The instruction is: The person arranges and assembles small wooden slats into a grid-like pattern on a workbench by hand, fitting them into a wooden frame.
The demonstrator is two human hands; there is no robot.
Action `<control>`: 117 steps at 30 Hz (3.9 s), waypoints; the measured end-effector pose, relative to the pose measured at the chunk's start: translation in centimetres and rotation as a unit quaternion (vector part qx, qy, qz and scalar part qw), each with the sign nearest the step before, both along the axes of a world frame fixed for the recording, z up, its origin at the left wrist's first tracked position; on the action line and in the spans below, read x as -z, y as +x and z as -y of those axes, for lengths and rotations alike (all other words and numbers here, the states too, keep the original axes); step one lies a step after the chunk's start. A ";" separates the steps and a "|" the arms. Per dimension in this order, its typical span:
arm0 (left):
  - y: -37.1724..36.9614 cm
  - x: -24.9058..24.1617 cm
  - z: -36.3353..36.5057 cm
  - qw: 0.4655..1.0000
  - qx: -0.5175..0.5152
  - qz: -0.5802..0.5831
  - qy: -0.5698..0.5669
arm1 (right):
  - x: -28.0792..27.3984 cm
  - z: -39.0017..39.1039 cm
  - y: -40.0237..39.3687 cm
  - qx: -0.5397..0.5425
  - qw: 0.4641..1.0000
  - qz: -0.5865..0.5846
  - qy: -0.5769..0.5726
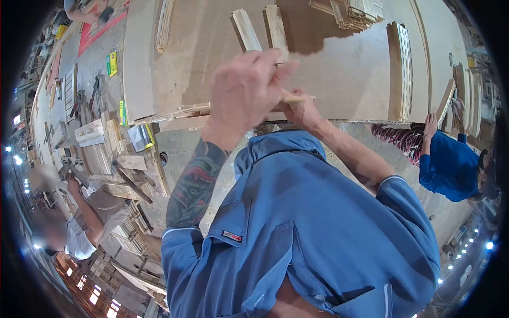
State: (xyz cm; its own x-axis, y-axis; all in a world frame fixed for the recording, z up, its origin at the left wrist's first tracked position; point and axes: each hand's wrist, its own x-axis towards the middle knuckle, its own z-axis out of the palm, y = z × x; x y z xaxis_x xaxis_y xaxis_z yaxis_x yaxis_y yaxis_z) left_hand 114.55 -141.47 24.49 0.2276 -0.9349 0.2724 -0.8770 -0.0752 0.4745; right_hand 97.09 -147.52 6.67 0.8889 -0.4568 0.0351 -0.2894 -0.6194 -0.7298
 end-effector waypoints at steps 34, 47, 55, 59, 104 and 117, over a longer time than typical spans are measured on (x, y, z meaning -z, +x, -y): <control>-4.8 1.3 1.9 0.991 -0.132 0.023 0.029 | 0.3 5.8 -3.9 0.059 0.953 0.041 0.295; -4.3 1.8 1.7 0.993 -0.117 -0.014 0.025 | 1.2 3.7 -4.0 -0.049 0.994 -0.083 -0.055; -1.8 0.4 -1.0 0.973 -0.143 0.024 -0.178 | 6.5 12.6 4.8 0.227 0.953 -0.135 -0.149; -0.1 -0.8 -4.0 0.975 -0.177 0.069 -0.119 | 9.2 9.4 10.2 0.332 0.885 -0.063 -0.320; -0.7 6.5 -18.3 0.328 -0.373 -0.833 -0.241 | -0.9 10.6 14.3 -0.190 0.978 -0.088 -0.019; 13.5 18.0 -21.8 0.349 -0.496 -0.770 -0.198 | 8.6 6.7 52.7 0.282 0.958 -0.043 -0.008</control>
State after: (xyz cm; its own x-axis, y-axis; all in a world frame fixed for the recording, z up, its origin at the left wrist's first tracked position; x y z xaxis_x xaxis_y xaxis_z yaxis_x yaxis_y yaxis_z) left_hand 128.04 -119.66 6.48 0.5476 -0.1466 -0.8238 0.8056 0.3586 0.4717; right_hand 149.83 -154.27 -1.93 0.5003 -0.8657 -0.0168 -0.6409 -0.3572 -0.6795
